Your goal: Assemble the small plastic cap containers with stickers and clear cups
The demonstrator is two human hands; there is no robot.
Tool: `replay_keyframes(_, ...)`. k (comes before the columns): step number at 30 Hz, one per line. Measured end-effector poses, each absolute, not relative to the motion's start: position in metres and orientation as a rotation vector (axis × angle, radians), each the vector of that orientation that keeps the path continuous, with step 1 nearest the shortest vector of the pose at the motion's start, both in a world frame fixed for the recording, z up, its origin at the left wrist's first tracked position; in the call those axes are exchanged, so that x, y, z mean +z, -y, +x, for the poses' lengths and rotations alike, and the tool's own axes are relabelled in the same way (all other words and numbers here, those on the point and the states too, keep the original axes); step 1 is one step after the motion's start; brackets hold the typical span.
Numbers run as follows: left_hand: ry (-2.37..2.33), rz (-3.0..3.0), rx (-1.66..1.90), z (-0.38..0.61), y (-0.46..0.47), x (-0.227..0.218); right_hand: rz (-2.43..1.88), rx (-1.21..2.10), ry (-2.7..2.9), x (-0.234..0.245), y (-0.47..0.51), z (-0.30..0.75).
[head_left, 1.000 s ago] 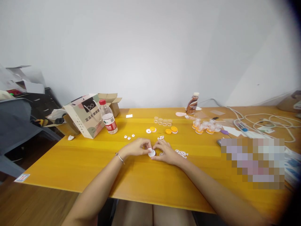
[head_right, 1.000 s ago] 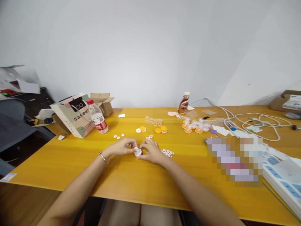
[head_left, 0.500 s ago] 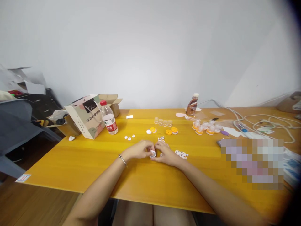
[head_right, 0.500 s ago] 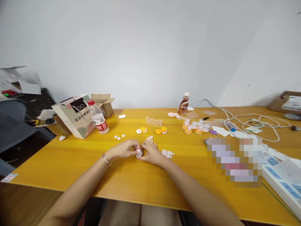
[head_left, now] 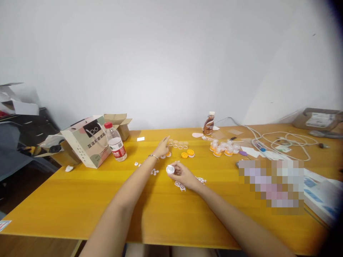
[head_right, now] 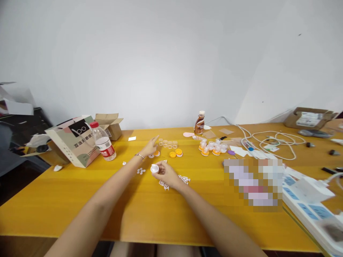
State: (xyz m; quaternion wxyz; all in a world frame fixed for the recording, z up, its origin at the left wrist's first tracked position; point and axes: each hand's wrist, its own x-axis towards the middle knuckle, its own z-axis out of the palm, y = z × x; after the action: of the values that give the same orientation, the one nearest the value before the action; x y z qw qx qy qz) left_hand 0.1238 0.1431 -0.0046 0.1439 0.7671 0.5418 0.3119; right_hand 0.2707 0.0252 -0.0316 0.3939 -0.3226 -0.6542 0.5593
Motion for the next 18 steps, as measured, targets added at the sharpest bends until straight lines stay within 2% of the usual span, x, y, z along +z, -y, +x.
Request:
replay_keyframes(9, -1.619, 2.125, 0.993, 0.127, -0.159, -0.012, -0.851, 1.485, 1.54, -0.031, -0.026, 0.27)
replay_keyframes(18, -1.496, 1.905, 1.311, 0.094, -0.087, 0.004, -0.909, 1.422, 1.451, -0.029, -0.03, 0.27)
